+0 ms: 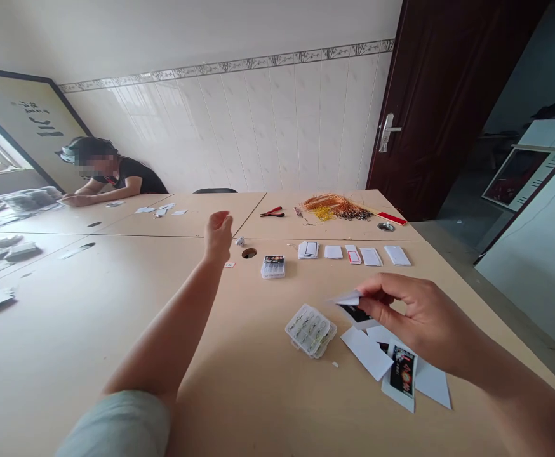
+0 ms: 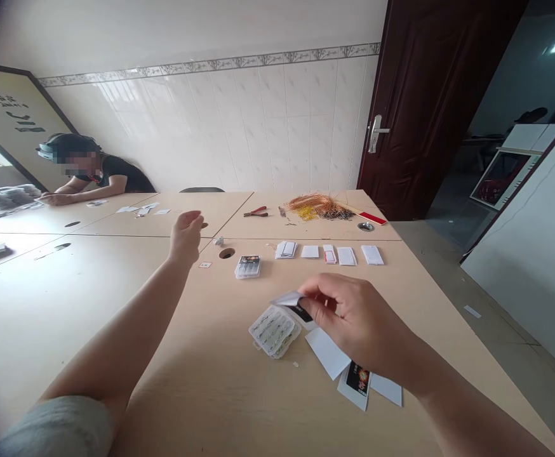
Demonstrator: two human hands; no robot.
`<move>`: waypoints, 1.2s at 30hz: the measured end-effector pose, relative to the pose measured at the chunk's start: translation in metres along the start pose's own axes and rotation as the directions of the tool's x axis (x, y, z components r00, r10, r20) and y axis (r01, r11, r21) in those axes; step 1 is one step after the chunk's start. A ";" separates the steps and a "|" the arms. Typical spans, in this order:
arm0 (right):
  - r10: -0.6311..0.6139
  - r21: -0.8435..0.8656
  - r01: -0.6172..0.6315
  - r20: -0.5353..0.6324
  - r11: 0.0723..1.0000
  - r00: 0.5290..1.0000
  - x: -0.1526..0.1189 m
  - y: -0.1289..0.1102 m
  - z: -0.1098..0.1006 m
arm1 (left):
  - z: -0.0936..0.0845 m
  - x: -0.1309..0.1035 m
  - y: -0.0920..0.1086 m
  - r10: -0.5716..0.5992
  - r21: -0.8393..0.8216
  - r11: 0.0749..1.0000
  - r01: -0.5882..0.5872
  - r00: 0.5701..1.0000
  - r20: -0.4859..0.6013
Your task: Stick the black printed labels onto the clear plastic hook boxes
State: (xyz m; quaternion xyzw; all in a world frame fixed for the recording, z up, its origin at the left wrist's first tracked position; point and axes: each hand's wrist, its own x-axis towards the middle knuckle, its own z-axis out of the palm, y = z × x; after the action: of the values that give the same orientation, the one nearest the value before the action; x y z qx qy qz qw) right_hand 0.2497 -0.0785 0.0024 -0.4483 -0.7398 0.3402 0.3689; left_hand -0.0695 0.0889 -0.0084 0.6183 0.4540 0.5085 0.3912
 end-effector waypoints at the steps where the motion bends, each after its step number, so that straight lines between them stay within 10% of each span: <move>1: 0.017 0.043 -0.016 -0.026 0.999 1.000 0.001 0.001 0.001 | 0.014 -0.010 0.004 0.016 -0.043 0.999 -0.016 1.000 -0.013; 6: 0.087 0.196 -0.066 -0.105 0.978 0.991 0.001 0.000 0.005 | 0.079 -0.082 0.046 0.044 -0.212 0.977 0.027 0.945 0.324; 11: 0.071 0.284 -0.026 -0.149 0.958 0.986 -0.009 -0.013 0.010 | 0.089 -0.125 0.082 0.105 -0.325 0.937 0.128 0.785 0.611; 17: -0.144 0.241 0.199 -0.229 0.950 0.963 -0.015 -0.017 0.018 | 0.090 -0.138 0.080 0.192 -0.410 0.912 0.026 0.855 0.481; 36: -0.471 -0.171 0.439 -0.271 0.882 0.840 -0.020 -0.008 0.022 | 0.087 -0.135 0.073 0.085 -0.482 0.840 0.250 0.817 0.571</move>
State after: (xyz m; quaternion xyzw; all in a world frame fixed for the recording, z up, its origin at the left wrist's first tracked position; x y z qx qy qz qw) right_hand 0.2342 -0.1031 -0.0067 -0.3250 -0.7755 0.1312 0.5251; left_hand 0.0189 -0.0636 0.0082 0.5857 0.1824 0.3875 0.6881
